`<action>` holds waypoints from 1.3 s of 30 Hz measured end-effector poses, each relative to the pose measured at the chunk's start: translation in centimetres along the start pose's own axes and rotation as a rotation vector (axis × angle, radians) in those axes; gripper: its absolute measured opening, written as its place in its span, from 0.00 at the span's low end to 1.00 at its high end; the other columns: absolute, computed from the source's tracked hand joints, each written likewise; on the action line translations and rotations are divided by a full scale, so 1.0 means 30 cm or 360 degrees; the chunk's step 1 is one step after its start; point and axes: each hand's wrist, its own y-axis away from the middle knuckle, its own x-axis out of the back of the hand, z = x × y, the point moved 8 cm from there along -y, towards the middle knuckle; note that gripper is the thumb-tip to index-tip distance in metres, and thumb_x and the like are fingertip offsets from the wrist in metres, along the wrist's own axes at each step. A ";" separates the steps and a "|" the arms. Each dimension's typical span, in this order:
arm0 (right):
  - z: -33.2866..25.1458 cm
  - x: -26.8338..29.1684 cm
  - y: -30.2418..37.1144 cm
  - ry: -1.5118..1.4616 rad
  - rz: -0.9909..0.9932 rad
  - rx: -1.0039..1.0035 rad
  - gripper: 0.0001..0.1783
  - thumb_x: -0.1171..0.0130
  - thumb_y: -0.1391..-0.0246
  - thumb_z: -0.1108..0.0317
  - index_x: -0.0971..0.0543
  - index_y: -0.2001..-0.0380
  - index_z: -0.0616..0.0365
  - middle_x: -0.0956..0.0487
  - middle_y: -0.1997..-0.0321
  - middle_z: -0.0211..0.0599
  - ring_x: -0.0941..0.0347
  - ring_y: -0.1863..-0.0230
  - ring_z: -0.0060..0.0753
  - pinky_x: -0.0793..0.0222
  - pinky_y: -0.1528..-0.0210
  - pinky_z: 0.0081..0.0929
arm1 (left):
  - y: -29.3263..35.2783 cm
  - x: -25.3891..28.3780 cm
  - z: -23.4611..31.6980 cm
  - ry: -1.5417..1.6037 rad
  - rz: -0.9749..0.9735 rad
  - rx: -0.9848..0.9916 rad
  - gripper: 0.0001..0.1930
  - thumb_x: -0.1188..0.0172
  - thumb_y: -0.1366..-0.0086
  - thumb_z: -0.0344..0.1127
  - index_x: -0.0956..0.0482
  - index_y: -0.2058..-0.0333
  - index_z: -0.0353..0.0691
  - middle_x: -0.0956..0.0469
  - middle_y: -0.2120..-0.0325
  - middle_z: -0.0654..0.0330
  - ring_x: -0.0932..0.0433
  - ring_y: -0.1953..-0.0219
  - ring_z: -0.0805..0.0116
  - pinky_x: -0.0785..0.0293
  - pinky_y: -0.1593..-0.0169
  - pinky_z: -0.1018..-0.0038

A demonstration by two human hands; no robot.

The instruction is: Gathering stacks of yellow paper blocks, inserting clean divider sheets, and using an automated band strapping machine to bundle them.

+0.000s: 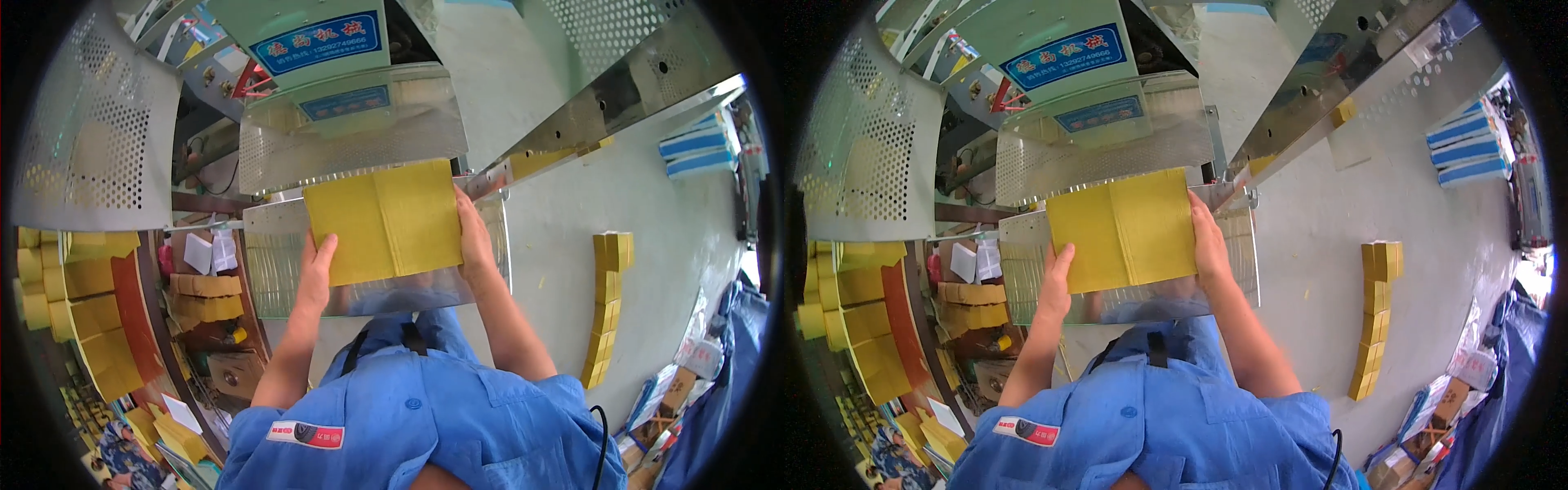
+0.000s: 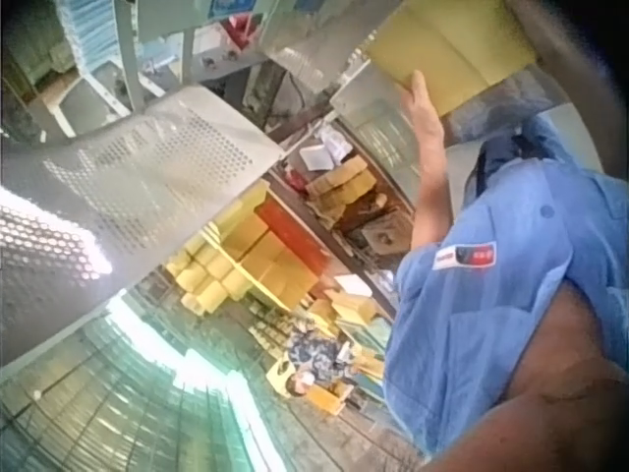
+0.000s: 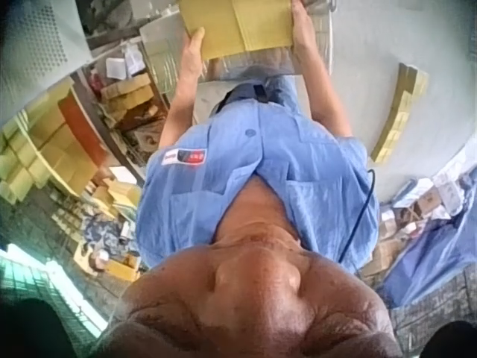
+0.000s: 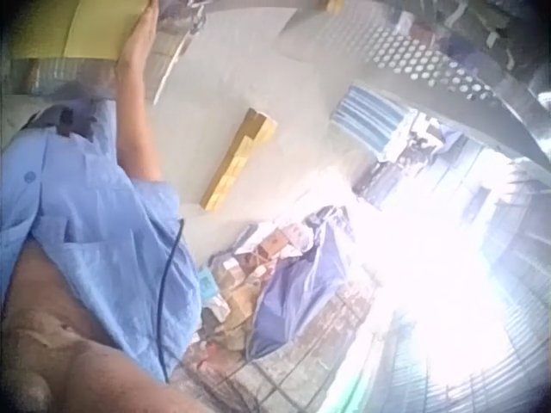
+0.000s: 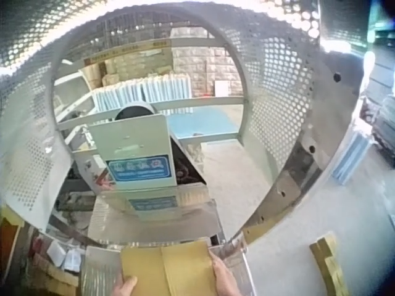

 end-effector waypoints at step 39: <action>-0.098 -0.054 -0.191 -0.0134 -0.0014 0.0093 0.30 0.60 0.33 0.54 0.38 0.34 0.61 0.32 0.36 0.36 0.38 0.36 0.30 0.44 0.35 0.27 | -0.292 -0.088 0.068 0.0614 -0.0080 -0.0372 0.33 0.50 0.31 0.44 0.46 0.32 0.37 0.42 0.34 0.57 0.45 0.32 0.65 0.51 0.32 0.70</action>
